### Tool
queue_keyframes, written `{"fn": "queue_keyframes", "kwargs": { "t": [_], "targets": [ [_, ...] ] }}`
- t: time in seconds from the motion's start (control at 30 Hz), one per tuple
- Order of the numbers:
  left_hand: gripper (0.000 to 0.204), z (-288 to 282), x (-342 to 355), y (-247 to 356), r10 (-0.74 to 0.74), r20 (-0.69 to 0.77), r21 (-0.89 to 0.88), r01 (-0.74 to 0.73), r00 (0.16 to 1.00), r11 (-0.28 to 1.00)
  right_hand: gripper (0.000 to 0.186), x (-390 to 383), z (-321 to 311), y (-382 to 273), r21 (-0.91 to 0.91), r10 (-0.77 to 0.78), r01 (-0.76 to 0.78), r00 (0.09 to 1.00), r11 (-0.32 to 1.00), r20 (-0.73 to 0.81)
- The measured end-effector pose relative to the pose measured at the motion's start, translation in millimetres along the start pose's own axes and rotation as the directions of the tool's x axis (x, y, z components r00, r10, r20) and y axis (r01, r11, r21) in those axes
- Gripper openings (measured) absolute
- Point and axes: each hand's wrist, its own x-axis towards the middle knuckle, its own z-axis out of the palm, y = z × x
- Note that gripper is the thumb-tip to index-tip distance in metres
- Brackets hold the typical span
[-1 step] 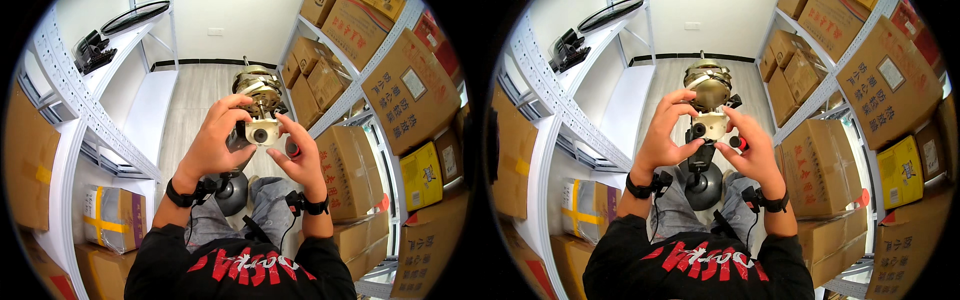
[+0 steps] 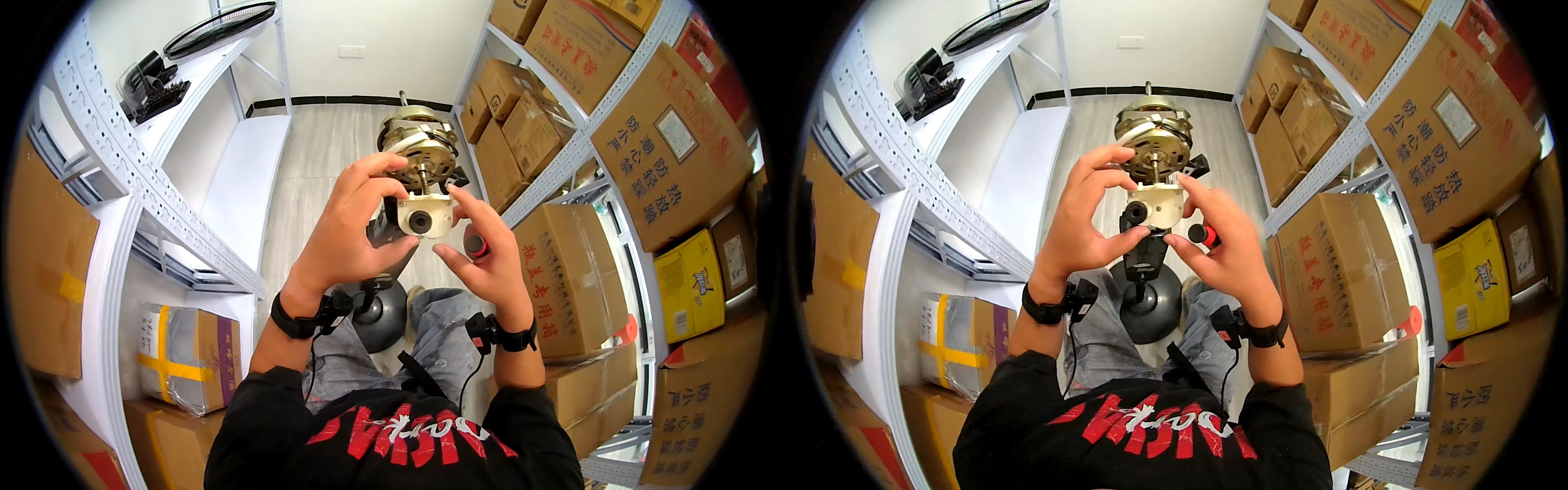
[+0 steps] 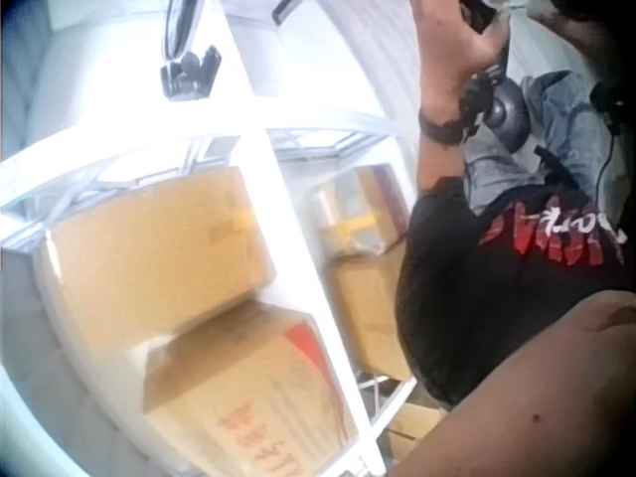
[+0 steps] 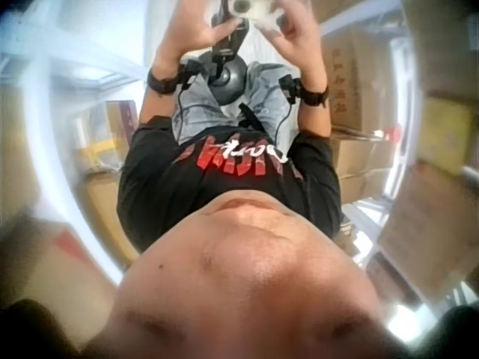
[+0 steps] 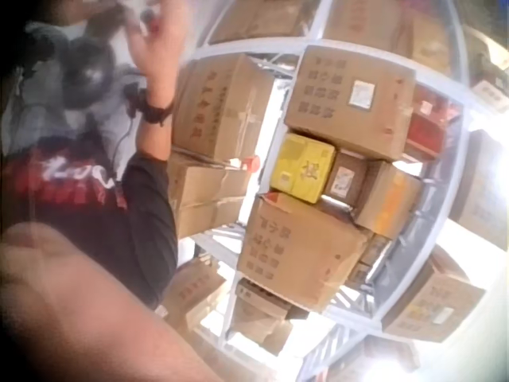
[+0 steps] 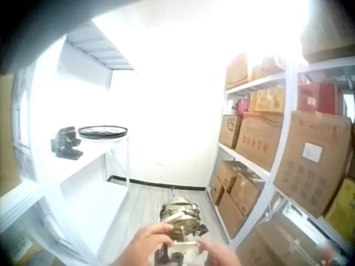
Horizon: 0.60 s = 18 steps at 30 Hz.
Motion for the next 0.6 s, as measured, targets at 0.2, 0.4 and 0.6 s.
{"fn": "queue_keyframes", "kwargs": {
  "t": [0.2,0.4,0.6],
  "targets": [
    [0.043,-14.3,-0.2,-8.6,-0.002,0.053,0.004,0.001,0.999,1.000,0.069,-0.1,8.0,-3.6,0.077,0.045,-0.046,0.999,0.996,0.018],
    [0.045,-11.8,1.1,-10.5,-0.022,0.049,0.021,0.021,0.999,1.000,0.072,7.5,4.8,0.0,0.028,0.106,-0.106,0.994,0.994,0.019],
    [0.048,5.4,7.8,-14.2,0.002,-0.045,0.065,0.001,0.999,0.998,0.071,15.9,13.9,3.3,-0.119,0.090,-0.103,0.990,0.987,-0.110]
  ]
}}
